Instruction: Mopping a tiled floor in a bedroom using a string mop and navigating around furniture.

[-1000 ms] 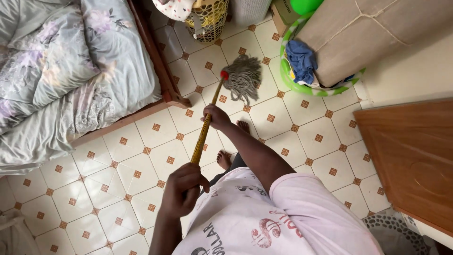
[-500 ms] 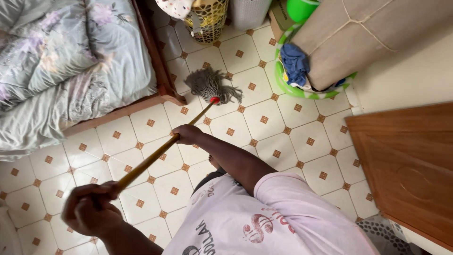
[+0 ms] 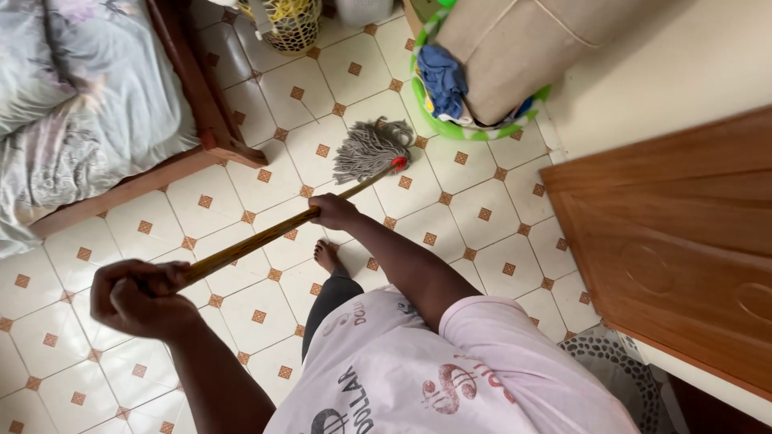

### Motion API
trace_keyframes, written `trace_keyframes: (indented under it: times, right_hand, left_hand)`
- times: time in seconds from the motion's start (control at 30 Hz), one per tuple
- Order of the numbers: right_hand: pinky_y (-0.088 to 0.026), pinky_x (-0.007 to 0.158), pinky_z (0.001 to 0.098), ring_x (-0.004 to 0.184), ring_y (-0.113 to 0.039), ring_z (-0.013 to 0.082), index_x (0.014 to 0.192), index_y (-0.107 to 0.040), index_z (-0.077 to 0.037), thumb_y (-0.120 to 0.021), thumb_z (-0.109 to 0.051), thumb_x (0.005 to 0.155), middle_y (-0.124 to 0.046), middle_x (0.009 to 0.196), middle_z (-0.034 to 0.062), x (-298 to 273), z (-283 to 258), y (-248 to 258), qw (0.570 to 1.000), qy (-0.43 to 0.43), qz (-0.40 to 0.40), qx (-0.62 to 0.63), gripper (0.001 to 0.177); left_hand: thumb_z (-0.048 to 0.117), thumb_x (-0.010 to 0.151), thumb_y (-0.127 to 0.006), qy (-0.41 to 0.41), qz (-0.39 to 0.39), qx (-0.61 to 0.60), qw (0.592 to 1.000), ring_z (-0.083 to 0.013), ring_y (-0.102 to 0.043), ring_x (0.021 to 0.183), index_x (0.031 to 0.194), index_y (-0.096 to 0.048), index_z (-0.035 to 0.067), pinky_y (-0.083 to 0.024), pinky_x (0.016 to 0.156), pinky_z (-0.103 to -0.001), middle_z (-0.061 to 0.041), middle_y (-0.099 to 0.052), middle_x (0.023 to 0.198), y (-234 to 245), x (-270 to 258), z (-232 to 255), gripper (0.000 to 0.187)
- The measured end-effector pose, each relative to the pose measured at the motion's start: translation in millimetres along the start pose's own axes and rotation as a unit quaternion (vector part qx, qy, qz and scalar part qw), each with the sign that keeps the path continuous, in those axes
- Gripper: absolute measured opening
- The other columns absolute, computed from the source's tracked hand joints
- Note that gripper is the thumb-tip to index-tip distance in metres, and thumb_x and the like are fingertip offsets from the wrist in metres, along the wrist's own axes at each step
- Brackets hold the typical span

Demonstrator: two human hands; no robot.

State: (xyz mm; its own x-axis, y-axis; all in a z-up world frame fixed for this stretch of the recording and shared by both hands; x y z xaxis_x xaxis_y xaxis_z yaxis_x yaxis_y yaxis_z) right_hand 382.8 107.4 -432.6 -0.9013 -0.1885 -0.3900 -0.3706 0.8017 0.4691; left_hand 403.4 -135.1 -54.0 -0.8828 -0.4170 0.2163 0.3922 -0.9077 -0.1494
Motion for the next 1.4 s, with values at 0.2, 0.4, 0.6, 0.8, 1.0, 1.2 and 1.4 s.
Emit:
trace_keyframes:
  times: [0.2, 0.4, 0.6, 0.8, 1.0, 1.2, 1.4]
  right_hand:
    - [-0.044, 0.064, 0.0446, 0.081, -0.066, 0.0302, 0.087, -0.061, -0.015, -0.071, -0.027, 0.083, -0.07, 0.086, 0.0075, -71, 79, 55, 0.994, -0.01, 0.11, 0.009, 0.016]
    - [-0.057, 0.078, 0.0484, 0.09, -0.072, 0.0388, 0.086, -0.061, -0.014, -0.074, -0.018, 0.081, -0.068, 0.08, 0.0133, -150, 144, 91, 0.982, -0.061, 0.176, 0.035, 0.014]
    - [-0.056, 0.076, 0.0466, 0.086, -0.071, 0.0384, 0.081, -0.061, -0.013, -0.073, -0.016, 0.082, -0.067, 0.076, 0.015, -207, 145, 84, 0.982, -0.067, 0.177, 0.029, 0.012]
    - [-0.055, 0.081, 0.0514, 0.09, -0.069, 0.0415, 0.082, -0.065, -0.011, -0.079, -0.021, 0.078, -0.069, 0.079, 0.0162, -211, 103, 39, 0.998, -0.001, 0.061, -0.001, 0.017]
    - [-0.052, 0.084, 0.05, 0.086, -0.068, 0.0404, 0.081, -0.066, -0.012, -0.079, -0.017, 0.077, -0.068, 0.079, 0.015, -201, 50, -6, 0.996, 0.091, -0.006, 0.024, 0.015]
    - [-0.045, 0.066, 0.0392, 0.072, -0.061, 0.0224, 0.073, -0.064, -0.014, -0.079, -0.038, 0.088, -0.063, 0.073, 0.0044, -167, -2, -60, 0.99, 0.133, -0.011, -0.05, 0.032]
    - [-0.046, 0.077, 0.0328, 0.078, -0.059, 0.0185, 0.071, -0.057, -0.014, -0.082, -0.03, 0.085, -0.06, 0.072, 0.0005, -146, -54, -124, 0.972, 0.233, -0.011, -0.02, 0.033]
  left_hand:
    - [0.004, 0.072, -0.036, 0.066, -0.088, -0.024, 0.994, -0.0242, -0.041, 0.039, 0.067, -0.05, -0.001, -0.05, 0.044, -0.037, -0.009, -0.028, 0.05, -78, -56, -21, 0.016]
    - [0.006, 0.07, -0.04, 0.113, -0.173, -0.016, 0.978, -0.0227, -0.057, 0.043, 0.066, -0.058, -0.003, -0.056, 0.043, -0.036, -0.011, -0.036, 0.042, -120, -123, -56, 0.02]
    - [0.003, 0.077, -0.044, 0.093, -0.337, -0.25, 0.903, -0.0131, -0.044, 0.04, 0.069, -0.061, -0.004, -0.054, 0.047, -0.031, 0.0, -0.037, 0.047, -131, -174, -45, 0.02]
    - [0.024, 0.095, -0.056, 0.13, -0.431, -0.519, 0.727, -0.0174, -0.058, 0.059, 0.141, -0.038, 0.006, -0.058, 0.066, -0.04, -0.006, -0.049, 0.077, -108, -181, 8, 0.053]
    - [0.045, 0.091, -0.064, 0.016, -0.51, -0.359, 0.781, -0.0111, -0.036, 0.032, 0.077, -0.076, -0.004, -0.036, 0.04, -0.029, 0.001, -0.049, 0.042, -69, -198, 67, 0.052]
    - [0.037, 0.105, -0.048, -0.028, -0.567, -0.187, 0.802, -0.0176, -0.033, 0.042, 0.074, -0.07, 0.009, -0.028, 0.05, -0.032, -0.001, -0.046, 0.051, -19, -209, 126, 0.047]
    - [0.032, 0.106, -0.04, -0.071, -0.583, -0.069, 0.806, -0.0191, -0.035, 0.047, 0.073, -0.07, 0.012, -0.031, 0.053, -0.032, 0.0, -0.051, 0.055, 36, -231, 148, 0.049]
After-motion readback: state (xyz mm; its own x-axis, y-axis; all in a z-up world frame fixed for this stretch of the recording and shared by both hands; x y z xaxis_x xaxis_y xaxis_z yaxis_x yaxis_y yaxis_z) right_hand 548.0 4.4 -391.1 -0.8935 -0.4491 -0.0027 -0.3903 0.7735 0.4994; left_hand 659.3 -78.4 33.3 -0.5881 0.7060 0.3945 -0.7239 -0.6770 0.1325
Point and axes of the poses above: each hand's wrist, its own x-axis towards the middle knuckle, its own y-axis out of the back of the hand, z = x × y, the point moved 10 cm from there along x, towards the middle knuckle
